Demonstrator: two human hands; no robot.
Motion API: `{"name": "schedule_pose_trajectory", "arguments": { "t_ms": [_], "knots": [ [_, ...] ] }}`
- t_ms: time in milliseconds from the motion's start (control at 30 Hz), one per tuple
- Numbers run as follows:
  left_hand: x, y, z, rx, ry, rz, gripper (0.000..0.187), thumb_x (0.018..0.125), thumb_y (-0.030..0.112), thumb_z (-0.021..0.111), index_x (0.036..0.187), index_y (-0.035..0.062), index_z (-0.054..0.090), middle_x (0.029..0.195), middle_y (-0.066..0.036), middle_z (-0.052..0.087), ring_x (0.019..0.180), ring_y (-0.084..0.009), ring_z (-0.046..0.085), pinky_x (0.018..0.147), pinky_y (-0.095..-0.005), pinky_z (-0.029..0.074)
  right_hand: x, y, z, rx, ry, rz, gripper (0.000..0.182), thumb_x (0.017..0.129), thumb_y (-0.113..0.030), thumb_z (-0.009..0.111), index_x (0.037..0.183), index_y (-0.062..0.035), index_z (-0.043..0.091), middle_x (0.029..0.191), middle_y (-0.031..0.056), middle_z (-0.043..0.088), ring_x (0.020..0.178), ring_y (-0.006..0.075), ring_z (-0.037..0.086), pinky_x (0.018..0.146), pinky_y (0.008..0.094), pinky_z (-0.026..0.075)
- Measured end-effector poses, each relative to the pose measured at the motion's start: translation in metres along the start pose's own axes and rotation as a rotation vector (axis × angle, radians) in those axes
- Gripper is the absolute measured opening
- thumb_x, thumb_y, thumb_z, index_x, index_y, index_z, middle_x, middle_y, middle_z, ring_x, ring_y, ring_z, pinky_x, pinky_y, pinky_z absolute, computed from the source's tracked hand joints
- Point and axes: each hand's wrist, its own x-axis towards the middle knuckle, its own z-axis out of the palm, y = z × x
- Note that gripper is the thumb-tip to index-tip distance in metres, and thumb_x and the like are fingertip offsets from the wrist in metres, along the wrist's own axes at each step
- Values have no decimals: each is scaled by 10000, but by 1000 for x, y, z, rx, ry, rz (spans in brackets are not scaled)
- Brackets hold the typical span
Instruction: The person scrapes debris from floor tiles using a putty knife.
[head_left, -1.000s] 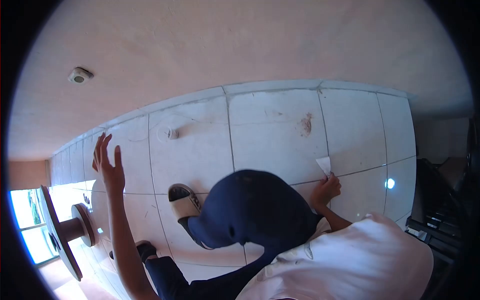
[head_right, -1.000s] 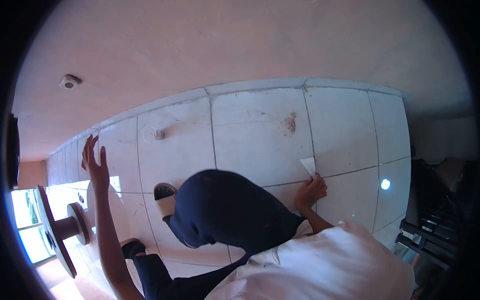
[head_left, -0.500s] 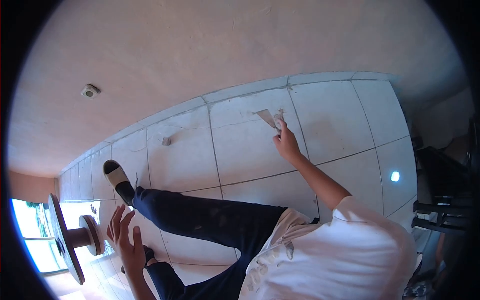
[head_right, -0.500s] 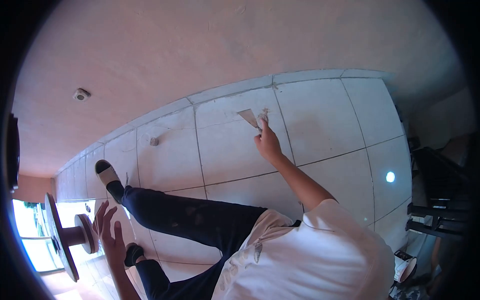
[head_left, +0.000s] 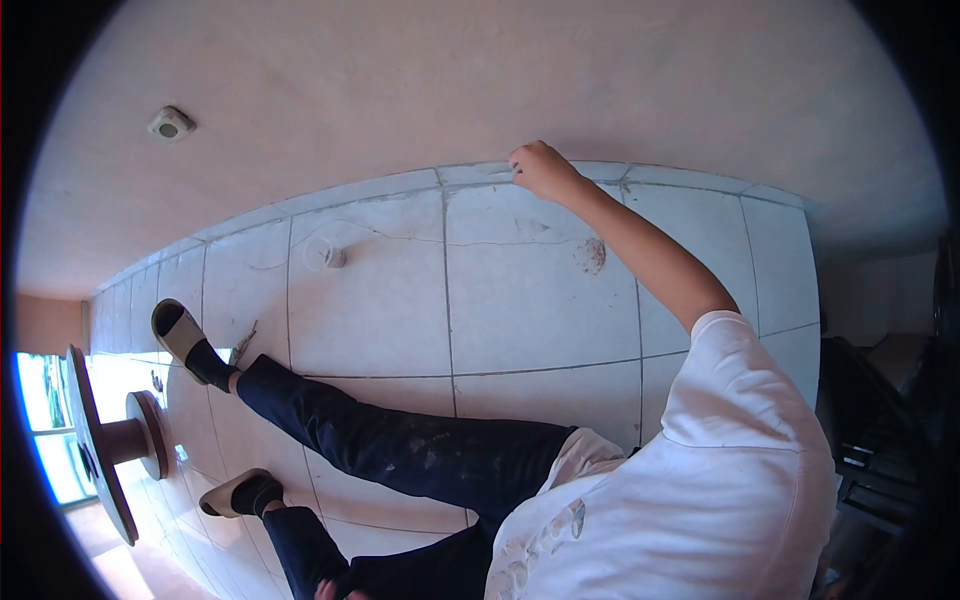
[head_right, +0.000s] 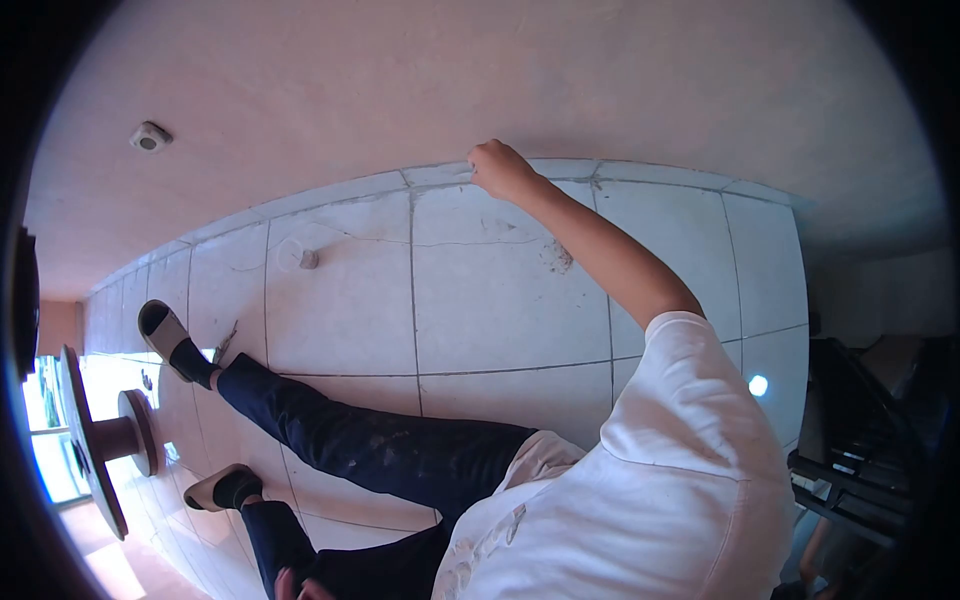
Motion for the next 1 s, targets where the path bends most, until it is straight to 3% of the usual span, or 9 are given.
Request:
{"name": "schedule_pose_trajectory", "arguments": {
  "t_ms": [67, 100, 167, 333, 400, 700, 800, 867, 1000],
  "knots": [
    [-15, -15, 58, -112, -596, -348, 460, 957, 227, 634, 1384, 82, 544, 1477, -187, 509, 1378, -376, 479, 1127, -545, 372, 14, -6, 15, -85, -32, -25, 164, 808, -43, 672, 932, 55, 716, 944, 263, 700, 923, 408, 684, 830, 450, 552],
    [-25, 1, 95, -62, -667, -247, 529, 959, 214, 675, 1418, 23, 496, 1397, -205, 535, 1302, -390, 517, 1022, -468, 448, 17, -8, 21, -166, -62, -31, 139, 800, -36, 670, 900, 51, 712, 927, 260, 697, 923, 408, 683, 823, 451, 552],
    [-38, 11, 150, 152, -477, 89, 472, 933, 191, 702, 1323, -3, 520, 1305, -215, 549, 1247, -413, 513, 1009, -477, 431, 22, -16, 22, -238, -164, -60, 131, 799, -25, 665, 903, 38, 714, 938, 256, 704, 907, 407, 694, 792, 449, 565],
    [-33, -26, 172, 122, -455, 128, 246, 934, 123, 682, 1111, 6, 558, 1172, -197, 560, 1181, -413, 512, 992, -490, 405, -25, -18, 5, -244, -365, -155, 156, 803, -26, 651, 932, 13, 730, 991, 236, 718, 895, 390, 702, 784, 439, 571],
    [-33, -26, 171, 123, -484, 172, 180, 939, 97, 668, 1053, 10, 560, 1134, -189, 560, 1150, -404, 521, 984, -490, 402, -58, -8, -15, -55, -137, -85, 192, 841, -53, 641, 1001, -8, 736, 1019, 220, 719, 912, 372, 696, 812, 436, 555],
    [-45, -37, 175, 30, -220, 321, 110, 993, 95, 617, 1008, 15, 543, 1007, -123, 586, 987, -285, 563, 867, -406, 449, -217, 79, -19, 593, 129, 649, 293, 981, -205, 592, 1211, -42, 668, 874, 114, 697, 766, 221, 641, 748, 352, 506],
    [-71, -23, 147, -636, -509, -185, 107, 1076, 161, 531, 1055, 56, 520, 901, 30, 466, 786, -47, 406, 692, -209, 334, -284, 111, 10, 666, 295, 821, 278, 975, -217, 610, 1174, -29, 661, 877, 136, 705, 765, 267, 664, 742, 365, 511],
    [-97, 0, 120, -630, -743, -170, 69, 1057, 119, 542, 1056, 52, 524, 875, 33, 467, 760, -52, 395, 670, -211, 327, -326, 135, 28, 248, 567, 626, 275, 990, -228, 610, 1178, -28, 633, 765, 111, 644, 686, 268, 612, 641, 409, 493],
    [-83, 30, 82, -313, -1032, 13, 77, 987, 58, 611, 1008, 6, 557, 835, -48, 575, 765, -126, 522, 720, -267, 441, -393, 175, 41, 154, 608, 663, 294, 998, -252, 611, 1181, -21, 619, 778, 166, 635, 724, 353, 623, 672, 444, 484]
  ]
}}
